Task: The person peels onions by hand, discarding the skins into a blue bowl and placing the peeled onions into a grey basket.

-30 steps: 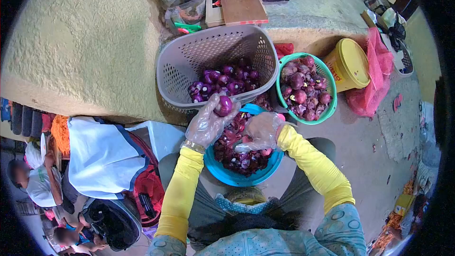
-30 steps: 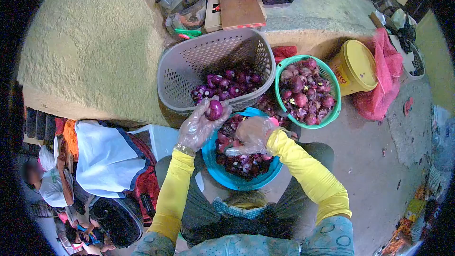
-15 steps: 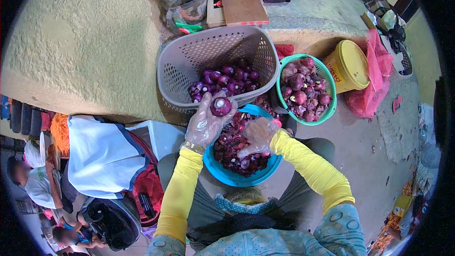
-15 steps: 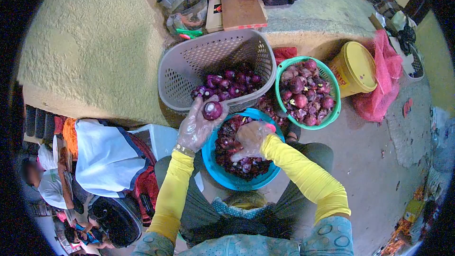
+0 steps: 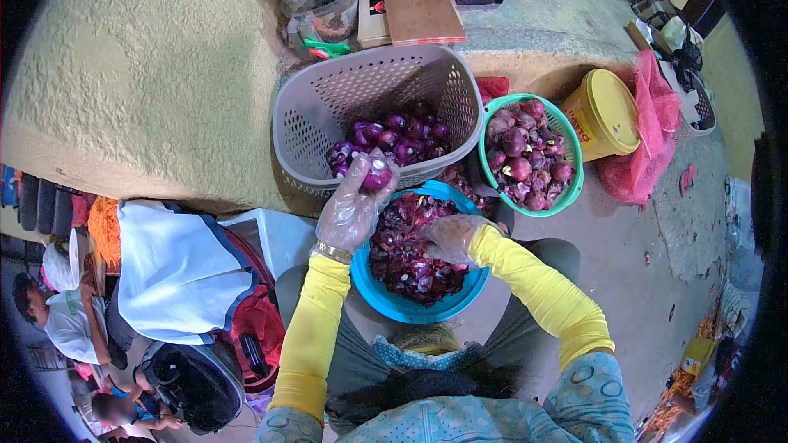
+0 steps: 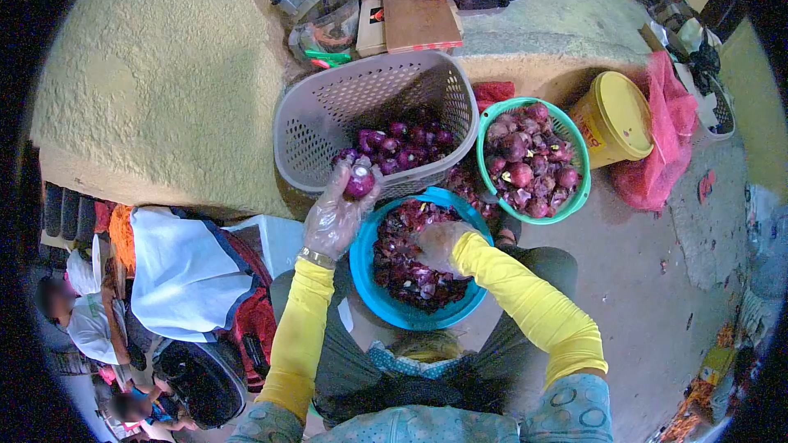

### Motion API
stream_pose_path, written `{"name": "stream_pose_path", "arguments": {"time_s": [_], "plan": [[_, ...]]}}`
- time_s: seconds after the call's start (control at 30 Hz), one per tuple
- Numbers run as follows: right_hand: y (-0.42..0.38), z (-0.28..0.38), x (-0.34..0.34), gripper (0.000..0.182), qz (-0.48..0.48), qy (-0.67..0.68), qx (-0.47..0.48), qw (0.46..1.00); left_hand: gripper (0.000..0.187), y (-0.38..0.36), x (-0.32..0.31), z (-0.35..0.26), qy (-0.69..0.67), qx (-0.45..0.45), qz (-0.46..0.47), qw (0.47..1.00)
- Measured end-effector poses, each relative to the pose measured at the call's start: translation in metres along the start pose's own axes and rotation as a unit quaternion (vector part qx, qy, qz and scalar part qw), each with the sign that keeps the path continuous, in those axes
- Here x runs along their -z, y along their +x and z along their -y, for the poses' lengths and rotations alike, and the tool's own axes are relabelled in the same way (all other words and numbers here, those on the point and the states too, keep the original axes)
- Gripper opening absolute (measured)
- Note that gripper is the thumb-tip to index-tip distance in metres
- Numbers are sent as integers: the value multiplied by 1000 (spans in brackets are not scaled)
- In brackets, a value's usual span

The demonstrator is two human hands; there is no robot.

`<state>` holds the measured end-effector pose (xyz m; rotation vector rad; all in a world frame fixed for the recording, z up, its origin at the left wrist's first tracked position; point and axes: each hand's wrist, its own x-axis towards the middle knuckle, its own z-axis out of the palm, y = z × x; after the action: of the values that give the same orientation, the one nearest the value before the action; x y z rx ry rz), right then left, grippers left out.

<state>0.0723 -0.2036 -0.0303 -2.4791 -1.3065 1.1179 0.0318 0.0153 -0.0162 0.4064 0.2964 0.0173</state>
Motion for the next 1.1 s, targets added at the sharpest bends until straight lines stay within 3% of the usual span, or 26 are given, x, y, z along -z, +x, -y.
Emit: {"name": "stream_pose_path", "arguments": {"time_s": [0.07,0.2,0.33,0.4,0.5,0.57,0.67,0.73,0.83,1.07,1.1], "plan": [[-2,4,2,45,-4,-16,-3,1000,37,2,-4,0,-93,15,-34,995],[-6,2,5,48,-18,-85,12,996,42,-1,-15,-1,-92,40,-18,995],[8,-11,4,47,18,-66,32,997,49,-2,-18,0,-36,37,-21,998],[-1,-12,14,44,2,67,20,998,52,-3,-16,-3,-2,24,-30,999],[2,-26,9,40,-21,79,75,994,54,-4,-12,-8,21,28,14,999],[0,-26,18,45,26,117,32,992,57,-5,-19,-6,114,-20,-52,992],[-12,-18,34,46,31,80,90,992,60,-1,2,-15,183,21,-9,983],[-23,-9,43,46,46,231,38,971,61,0,-3,-11,174,17,-26,984],[-26,-10,52,46,63,269,39,960,63,2,-6,-6,143,18,-53,988],[-8,-37,27,48,-13,164,73,984,66,2,-7,-10,117,40,-67,990],[-13,-27,35,46,11,152,17,988,66,3,-6,-11,118,40,-66,990]]}}
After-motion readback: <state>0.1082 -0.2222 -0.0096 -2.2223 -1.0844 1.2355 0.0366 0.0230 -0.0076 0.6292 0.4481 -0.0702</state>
